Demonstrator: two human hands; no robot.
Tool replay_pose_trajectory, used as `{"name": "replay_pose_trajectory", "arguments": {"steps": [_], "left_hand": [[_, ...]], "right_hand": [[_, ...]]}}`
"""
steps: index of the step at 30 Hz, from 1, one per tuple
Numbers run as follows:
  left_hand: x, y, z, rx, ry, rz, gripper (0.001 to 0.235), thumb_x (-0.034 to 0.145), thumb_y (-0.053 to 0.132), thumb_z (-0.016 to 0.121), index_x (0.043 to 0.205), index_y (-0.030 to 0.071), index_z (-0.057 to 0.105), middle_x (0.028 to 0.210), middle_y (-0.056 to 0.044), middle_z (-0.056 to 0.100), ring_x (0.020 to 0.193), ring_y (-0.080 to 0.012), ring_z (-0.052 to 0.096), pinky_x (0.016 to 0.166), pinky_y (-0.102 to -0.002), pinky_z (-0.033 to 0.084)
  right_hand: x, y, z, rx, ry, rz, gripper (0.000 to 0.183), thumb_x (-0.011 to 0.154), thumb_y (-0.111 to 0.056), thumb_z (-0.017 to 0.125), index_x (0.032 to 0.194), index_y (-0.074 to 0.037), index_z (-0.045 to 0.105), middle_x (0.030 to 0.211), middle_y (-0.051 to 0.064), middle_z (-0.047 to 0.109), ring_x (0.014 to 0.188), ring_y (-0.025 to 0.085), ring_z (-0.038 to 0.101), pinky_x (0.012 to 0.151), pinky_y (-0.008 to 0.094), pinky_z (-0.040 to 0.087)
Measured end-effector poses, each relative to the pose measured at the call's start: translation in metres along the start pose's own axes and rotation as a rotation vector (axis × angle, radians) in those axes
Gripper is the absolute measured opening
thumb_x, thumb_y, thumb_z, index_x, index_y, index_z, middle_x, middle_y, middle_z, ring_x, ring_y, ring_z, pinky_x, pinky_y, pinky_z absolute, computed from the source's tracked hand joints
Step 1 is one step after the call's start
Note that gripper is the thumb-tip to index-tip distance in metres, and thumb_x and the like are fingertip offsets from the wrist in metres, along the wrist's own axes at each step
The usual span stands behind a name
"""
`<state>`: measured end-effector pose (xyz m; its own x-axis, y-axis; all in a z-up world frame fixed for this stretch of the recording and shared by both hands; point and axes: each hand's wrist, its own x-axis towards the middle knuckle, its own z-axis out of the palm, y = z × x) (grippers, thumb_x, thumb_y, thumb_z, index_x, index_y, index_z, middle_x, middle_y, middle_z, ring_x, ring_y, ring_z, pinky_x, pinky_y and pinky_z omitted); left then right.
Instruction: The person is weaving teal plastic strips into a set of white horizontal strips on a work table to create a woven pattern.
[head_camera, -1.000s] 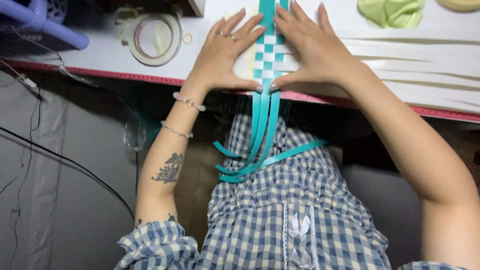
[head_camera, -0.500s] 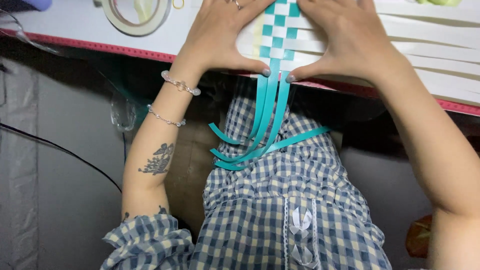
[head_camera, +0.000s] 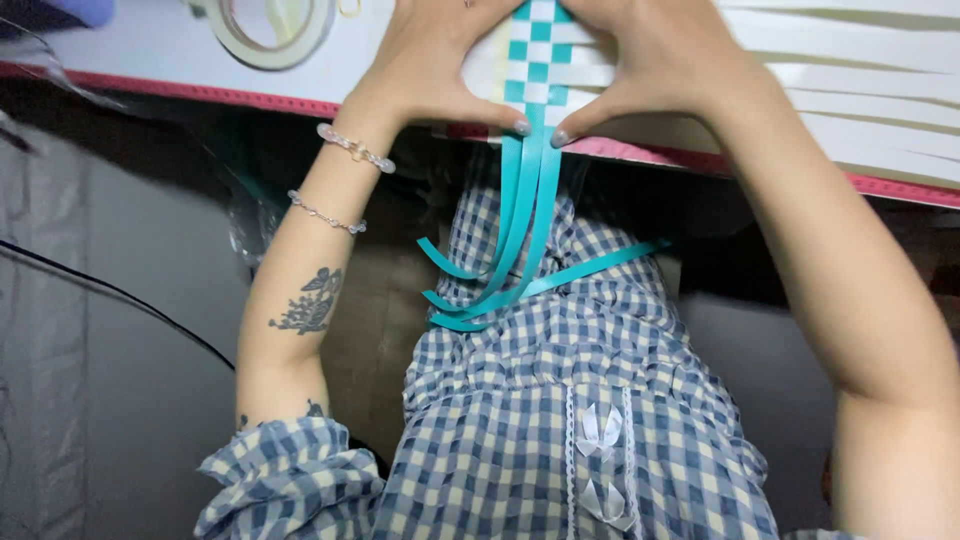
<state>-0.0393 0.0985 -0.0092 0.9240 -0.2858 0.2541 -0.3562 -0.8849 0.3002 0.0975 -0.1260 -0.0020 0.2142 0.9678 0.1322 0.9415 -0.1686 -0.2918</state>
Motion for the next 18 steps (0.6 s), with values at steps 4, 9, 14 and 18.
{"name": "replay_pose_trajectory", "arguments": {"steps": [4, 9, 14, 18], "left_hand": [[0.006, 0.005, -0.001, 0.055, -0.123, -0.117, 0.102, 0.073, 0.080, 0.067, 0.150, 0.022, 0.031, 0.154, -0.009, 0.030, 0.139, -0.0374, 0.024, 0.104, -0.057, 0.017], [0.017, 0.024, -0.013, 0.032, -0.165, -0.172, 0.113, 0.063, 0.083, 0.067, 0.151, 0.023, 0.030, 0.157, 0.003, 0.019, 0.144, -0.0338, 0.020, 0.108, -0.057, 0.008], [0.019, 0.017, -0.009, 0.031, -0.191, -0.111, 0.120, 0.067, 0.078, 0.078, 0.152, 0.020, 0.017, 0.158, -0.007, 0.024, 0.142, -0.0355, 0.019, 0.107, -0.051, 0.016], [0.023, 0.021, -0.014, -0.004, -0.229, -0.146, 0.117, 0.067, 0.075, 0.079, 0.153, 0.018, 0.024, 0.158, -0.001, 0.016, 0.144, -0.0317, 0.015, 0.111, -0.052, 0.009]], "right_hand": [[0.009, -0.007, -0.006, 0.059, -0.011, -0.038, 0.118, 0.050, -0.070, 0.076, 0.139, 0.003, 0.046, 0.139, 0.019, 0.048, 0.122, 0.037, 0.038, 0.085, 0.057, 0.027], [0.011, -0.017, -0.021, 0.065, -0.197, 0.084, 0.131, 0.050, -0.076, 0.066, 0.149, -0.005, 0.020, 0.156, 0.013, 0.017, 0.143, 0.035, 0.005, 0.103, 0.070, -0.005], [0.009, -0.014, -0.016, 0.134, -0.170, 0.098, 0.139, 0.048, -0.075, 0.070, 0.150, -0.004, 0.008, 0.151, 0.032, 0.021, 0.144, 0.037, 0.009, 0.104, 0.064, -0.007], [0.009, -0.016, -0.017, 0.139, -0.163, 0.118, 0.136, 0.049, -0.071, 0.073, 0.151, -0.008, 0.007, 0.154, 0.027, 0.019, 0.145, 0.034, 0.009, 0.105, 0.061, -0.008]]}}
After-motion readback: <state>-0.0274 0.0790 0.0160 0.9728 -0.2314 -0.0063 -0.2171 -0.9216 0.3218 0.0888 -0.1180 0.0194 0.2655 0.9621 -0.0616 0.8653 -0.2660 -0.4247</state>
